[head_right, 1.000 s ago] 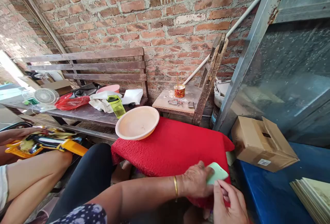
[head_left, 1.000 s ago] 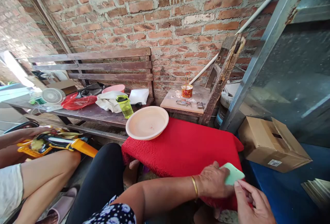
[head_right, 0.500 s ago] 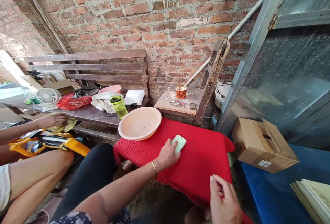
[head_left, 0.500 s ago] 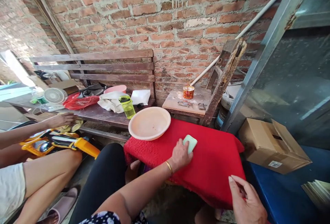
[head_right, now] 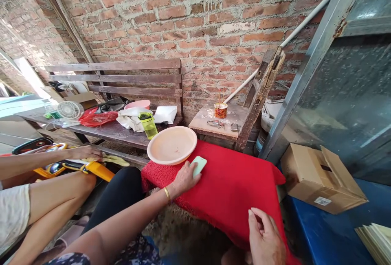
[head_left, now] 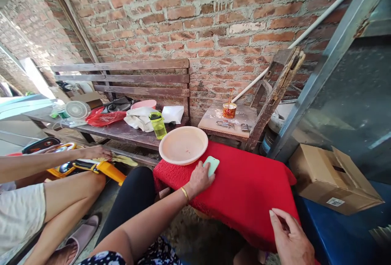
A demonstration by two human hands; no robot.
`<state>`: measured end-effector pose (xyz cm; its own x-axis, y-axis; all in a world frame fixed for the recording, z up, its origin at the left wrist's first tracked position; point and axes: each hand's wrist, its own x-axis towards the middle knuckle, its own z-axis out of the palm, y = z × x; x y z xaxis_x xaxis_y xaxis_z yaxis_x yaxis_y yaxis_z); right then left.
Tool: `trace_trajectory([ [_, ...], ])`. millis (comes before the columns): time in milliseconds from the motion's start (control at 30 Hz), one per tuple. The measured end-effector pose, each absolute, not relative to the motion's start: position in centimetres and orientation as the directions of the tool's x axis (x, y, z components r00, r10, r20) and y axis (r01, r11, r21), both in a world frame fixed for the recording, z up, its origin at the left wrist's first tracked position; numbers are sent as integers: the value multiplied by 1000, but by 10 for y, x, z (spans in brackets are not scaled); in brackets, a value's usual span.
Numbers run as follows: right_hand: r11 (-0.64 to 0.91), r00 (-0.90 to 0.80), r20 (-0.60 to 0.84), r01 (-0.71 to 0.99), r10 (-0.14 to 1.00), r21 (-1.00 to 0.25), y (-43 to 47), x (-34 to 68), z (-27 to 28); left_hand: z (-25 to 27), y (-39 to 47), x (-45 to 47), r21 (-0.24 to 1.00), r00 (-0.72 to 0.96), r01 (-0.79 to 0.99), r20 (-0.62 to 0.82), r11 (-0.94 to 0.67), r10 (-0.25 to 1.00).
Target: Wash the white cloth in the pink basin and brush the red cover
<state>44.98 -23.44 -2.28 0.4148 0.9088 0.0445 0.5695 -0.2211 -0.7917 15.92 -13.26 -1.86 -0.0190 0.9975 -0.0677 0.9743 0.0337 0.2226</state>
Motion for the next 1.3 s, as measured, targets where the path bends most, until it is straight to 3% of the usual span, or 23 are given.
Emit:
trace_trajectory([
  [133, -225, 363, 34, 645, 931, -730, -232, 455, -34, -20, -140, 165, 227, -39, 971, -141, 70, 989],
  [267, -374, 439, 25, 792, 898, -482, -225, 463, -44, -26, -165, 227, 314, 214, 937, -166, -154, 963],
  [367, -546, 573, -47, 748, 818, -376, -218, 470, -50, -24, -183, 259, 391, 418, 860, -173, -327, 892],
  [500, -644, 646, -152, 650, 748, -404, -212, 473, -56, -11, -188, 231, 382, 390, 875, -193, -297, 901],
  [700, -656, 665, -149, 629, 732, -418, -210, 469, -67, 3, -184, 110, 124, 14, 992, -166, 7, 986],
  [800, -665, 670, -158, 621, 725, -416, -208, 473, -73, 0, -190, 84, 37, -94, 994, -177, 102, 980],
  [933, -681, 682, -173, 605, 710, -413, -203, 479, -79, -11, -205, 120, 81, -28, 996, -200, 45, 979],
  [1133, -669, 662, -190, 611, 725, -423, -204, 475, -73, -24, -228, 212, 238, 405, 901, -164, -363, 899],
  [1200, -670, 655, -204, 615, 728, -417, -205, 473, -68, -19, -225, 213, 254, 407, 898, -175, -358, 896],
  [1300, -673, 651, -213, 622, 729, -400, -206, 471, -63, -7, -205, 179, 196, 196, 968, -181, -160, 964],
])
